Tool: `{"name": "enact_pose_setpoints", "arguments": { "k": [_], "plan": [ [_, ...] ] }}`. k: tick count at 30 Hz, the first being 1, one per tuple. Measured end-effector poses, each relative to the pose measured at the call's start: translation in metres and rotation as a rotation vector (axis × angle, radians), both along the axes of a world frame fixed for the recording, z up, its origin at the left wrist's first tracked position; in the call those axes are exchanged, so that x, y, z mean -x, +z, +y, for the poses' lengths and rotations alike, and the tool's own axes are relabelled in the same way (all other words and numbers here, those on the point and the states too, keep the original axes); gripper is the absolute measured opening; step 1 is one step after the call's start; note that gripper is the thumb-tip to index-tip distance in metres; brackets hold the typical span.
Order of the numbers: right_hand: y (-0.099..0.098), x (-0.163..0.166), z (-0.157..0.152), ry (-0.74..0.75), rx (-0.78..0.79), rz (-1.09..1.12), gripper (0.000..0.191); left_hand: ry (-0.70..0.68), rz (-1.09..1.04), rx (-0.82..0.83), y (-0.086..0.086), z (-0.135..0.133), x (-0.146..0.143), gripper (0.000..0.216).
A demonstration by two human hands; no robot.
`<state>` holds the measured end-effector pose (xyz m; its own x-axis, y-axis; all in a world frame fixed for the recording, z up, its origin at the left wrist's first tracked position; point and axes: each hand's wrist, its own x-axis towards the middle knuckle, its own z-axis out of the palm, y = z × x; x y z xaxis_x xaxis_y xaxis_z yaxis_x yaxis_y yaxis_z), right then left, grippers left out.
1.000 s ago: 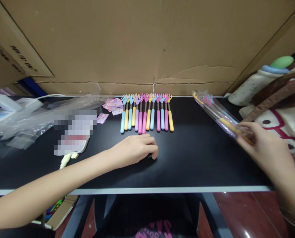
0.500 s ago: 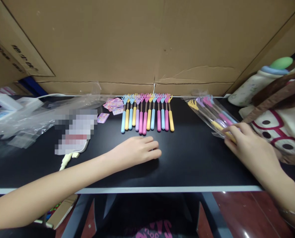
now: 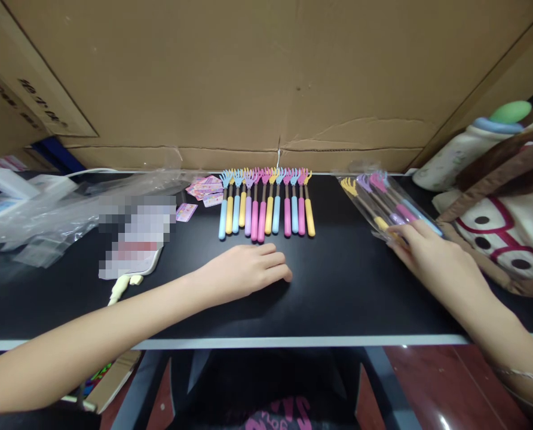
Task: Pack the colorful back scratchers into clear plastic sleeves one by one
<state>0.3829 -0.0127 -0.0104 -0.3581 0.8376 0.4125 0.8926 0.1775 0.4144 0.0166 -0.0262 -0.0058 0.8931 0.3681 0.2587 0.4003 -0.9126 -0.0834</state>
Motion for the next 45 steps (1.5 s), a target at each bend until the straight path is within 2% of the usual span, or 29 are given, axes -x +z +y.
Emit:
{"name": "enact_pose_setpoints", "arguments": {
  "k": [3,5,11,15,18,22,24,26,29,36,40,45],
  "plan": [
    [0.000,-0.004,0.006,0.078,0.102,0.100,0.055,-0.004,-0.008,0.078,0.000,0.002,0.001,0.029],
    [0.001,-0.005,0.008,0.071,0.153,0.133,0.060,-0.006,-0.023,0.091,0.000,0.003,0.001,0.032],
    [0.011,0.000,0.007,-0.088,0.280,0.039,0.049,-0.007,-0.063,0.093,0.000,0.002,-0.001,0.031],
    [0.023,0.000,0.008,-0.106,0.367,-0.002,0.050,0.005,-0.046,0.062,-0.002,0.001,0.000,0.030],
    [0.032,0.007,0.005,-0.139,0.336,0.003,0.049,0.008,-0.029,0.049,-0.003,0.002,-0.001,0.030],
    [0.040,0.030,0.000,-0.163,0.120,0.053,0.042,0.007,-0.028,0.055,-0.003,0.002,-0.001,0.030],
    [0.041,0.044,0.000,-0.066,0.069,0.102,0.035,0.008,-0.032,0.058,-0.002,0.002,-0.001,0.029],
    [0.040,0.058,0.003,0.099,0.049,0.139,0.031,0.011,-0.036,0.061,-0.001,0.002,0.000,0.029],
    [0.036,0.082,0.007,0.369,0.098,0.142,0.025,0.018,-0.039,0.075,0.000,0.002,0.000,0.029],
    [0.016,0.128,0.020,0.785,0.196,0.123,0.026,0.013,-0.050,0.085,0.001,0.003,0.003,0.028],
    [0.005,0.128,0.027,0.918,0.272,0.157,0.030,0.023,-0.049,0.110,0.002,0.003,0.002,0.028],
    [0.005,0.122,0.022,1.022,0.367,0.179,0.032,0.019,-0.029,0.128,0.004,0.003,0.001,0.029]
  ]
}}
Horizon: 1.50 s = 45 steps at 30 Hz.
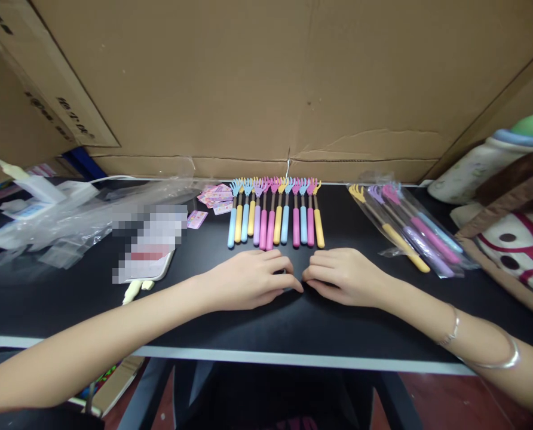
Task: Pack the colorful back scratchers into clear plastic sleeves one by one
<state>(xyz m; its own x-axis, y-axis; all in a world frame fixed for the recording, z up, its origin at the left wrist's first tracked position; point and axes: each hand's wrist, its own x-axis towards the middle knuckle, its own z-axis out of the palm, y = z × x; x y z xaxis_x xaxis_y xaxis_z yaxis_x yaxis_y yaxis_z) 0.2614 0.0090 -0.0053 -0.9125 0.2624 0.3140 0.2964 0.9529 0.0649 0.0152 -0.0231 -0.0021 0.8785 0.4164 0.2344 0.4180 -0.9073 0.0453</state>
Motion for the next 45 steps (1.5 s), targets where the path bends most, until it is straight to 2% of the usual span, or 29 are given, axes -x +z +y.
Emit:
{"name": "enact_pose_setpoints", "arguments": {
  "k": [6,12,16,33,45],
  "plan": [
    [-0.0008,-0.0014,-0.0030,-0.013,0.050,0.024,0.026,0.002,0.002,-0.007,-0.0013,0.0005,0.0010,0.029],
    [-0.0077,-0.0015,0.0009,-0.057,0.277,0.052,0.017,-0.005,-0.007,-0.019,-0.0034,0.0014,0.0010,0.028],
    [-0.0080,-0.0011,0.0003,-0.078,0.351,0.050,0.016,-0.006,0.006,-0.009,-0.0034,0.0016,0.0008,0.029],
    [-0.0022,-0.0009,-0.0063,-0.084,0.241,0.029,0.020,-0.003,0.010,-0.024,-0.0044,0.0012,0.0007,0.029],
    [-0.0009,-0.0005,-0.0068,-0.096,0.342,0.034,0.019,-0.001,0.014,-0.036,-0.0040,0.0007,0.0002,0.029]
  ]
}}
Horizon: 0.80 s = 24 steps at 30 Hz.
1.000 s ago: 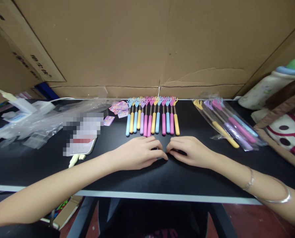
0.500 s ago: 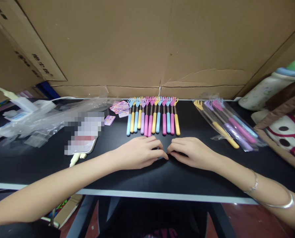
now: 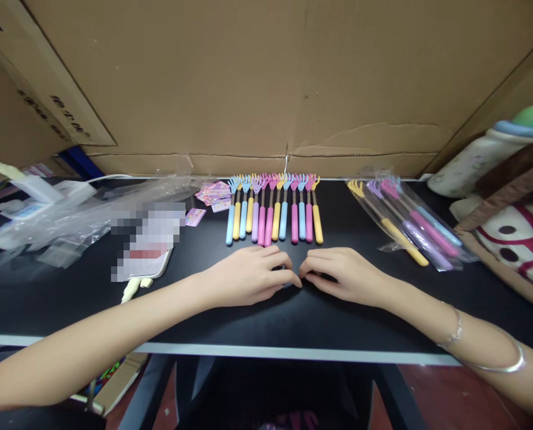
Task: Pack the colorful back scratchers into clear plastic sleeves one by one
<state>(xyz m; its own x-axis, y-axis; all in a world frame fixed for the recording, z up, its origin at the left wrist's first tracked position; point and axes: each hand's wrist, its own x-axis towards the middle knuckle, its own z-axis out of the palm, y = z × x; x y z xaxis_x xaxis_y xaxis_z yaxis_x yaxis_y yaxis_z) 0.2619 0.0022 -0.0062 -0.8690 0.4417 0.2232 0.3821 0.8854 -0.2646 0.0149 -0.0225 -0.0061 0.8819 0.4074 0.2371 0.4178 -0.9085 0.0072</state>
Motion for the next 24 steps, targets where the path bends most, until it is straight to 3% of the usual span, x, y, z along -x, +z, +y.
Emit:
{"name": "enact_pose_setpoints", "arguments": {
  "k": [10,24],
  "plan": [
    [-0.0010,0.0007,-0.0005,-0.017,0.037,0.002,0.017,0.094,-0.008,-0.012,-0.0059,0.0025,0.0026,0.023],
    [-0.0004,0.0028,-0.0017,-0.025,0.055,0.017,0.017,0.087,-0.003,-0.020,-0.0061,0.0035,0.0020,0.020]
  ]
}}
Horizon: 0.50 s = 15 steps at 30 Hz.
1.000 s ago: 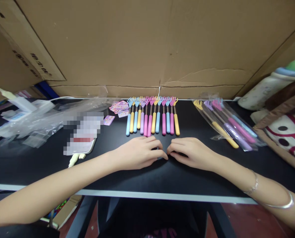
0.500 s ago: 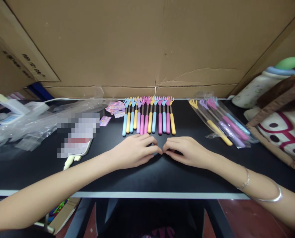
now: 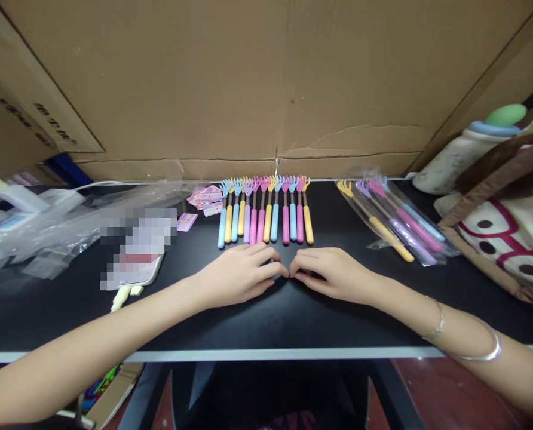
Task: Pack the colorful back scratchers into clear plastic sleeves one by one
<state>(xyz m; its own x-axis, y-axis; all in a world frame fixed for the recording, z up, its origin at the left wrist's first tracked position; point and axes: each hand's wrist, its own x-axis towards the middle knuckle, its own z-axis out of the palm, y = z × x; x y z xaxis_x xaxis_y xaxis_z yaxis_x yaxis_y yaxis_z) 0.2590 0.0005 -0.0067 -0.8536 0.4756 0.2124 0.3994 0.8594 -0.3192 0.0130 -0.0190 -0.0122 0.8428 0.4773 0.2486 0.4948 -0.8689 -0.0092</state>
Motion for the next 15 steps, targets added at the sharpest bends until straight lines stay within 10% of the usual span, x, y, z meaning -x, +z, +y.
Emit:
{"name": "enact_pose_setpoints", "arguments": {
  "k": [15],
  "plan": [
    [0.0014,0.0004,0.0005,-0.010,0.027,-0.022,0.017,0.013,0.012,0.015,-0.0008,0.0000,0.0000,0.021]
  ]
}}
